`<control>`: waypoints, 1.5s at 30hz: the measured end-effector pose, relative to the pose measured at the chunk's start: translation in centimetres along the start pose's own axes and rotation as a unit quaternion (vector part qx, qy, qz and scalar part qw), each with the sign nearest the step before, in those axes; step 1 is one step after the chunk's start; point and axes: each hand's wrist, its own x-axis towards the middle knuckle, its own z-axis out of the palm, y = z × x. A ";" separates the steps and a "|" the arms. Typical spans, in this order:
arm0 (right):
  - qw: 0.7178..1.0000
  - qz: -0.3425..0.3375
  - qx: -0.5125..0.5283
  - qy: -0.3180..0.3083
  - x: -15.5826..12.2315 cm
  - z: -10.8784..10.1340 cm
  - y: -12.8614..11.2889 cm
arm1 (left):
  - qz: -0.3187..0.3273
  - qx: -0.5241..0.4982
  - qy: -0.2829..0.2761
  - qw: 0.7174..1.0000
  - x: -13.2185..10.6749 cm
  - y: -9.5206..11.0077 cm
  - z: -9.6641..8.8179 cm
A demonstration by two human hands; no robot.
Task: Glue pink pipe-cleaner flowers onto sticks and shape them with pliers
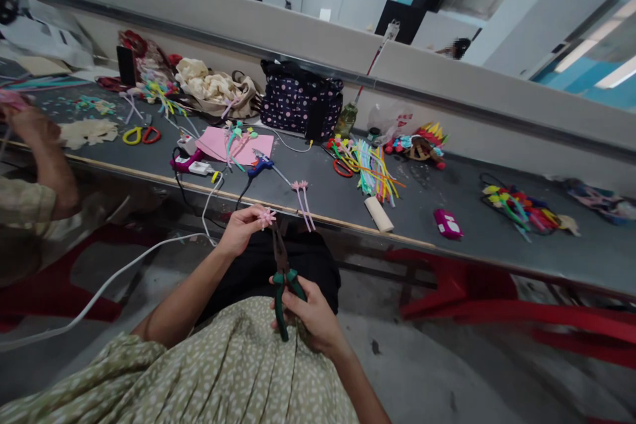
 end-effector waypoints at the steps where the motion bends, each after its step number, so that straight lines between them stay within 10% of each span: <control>1: 1.000 0.001 -0.003 0.001 0.0 0.0 -0.1 | -0.006 0.006 -0.001 1.000 0.0 0.1 0.1; 36: 1.000 -0.015 -0.010 0.001 0.3 0.0 0.1 | -0.083 0.001 -0.089 0.993 -0.7 1.3 0.3; 45: 1.000 -0.015 0.000 0.009 0.2 0.0 0.1 | -0.068 -0.037 -0.036 0.996 -0.4 0.4 0.1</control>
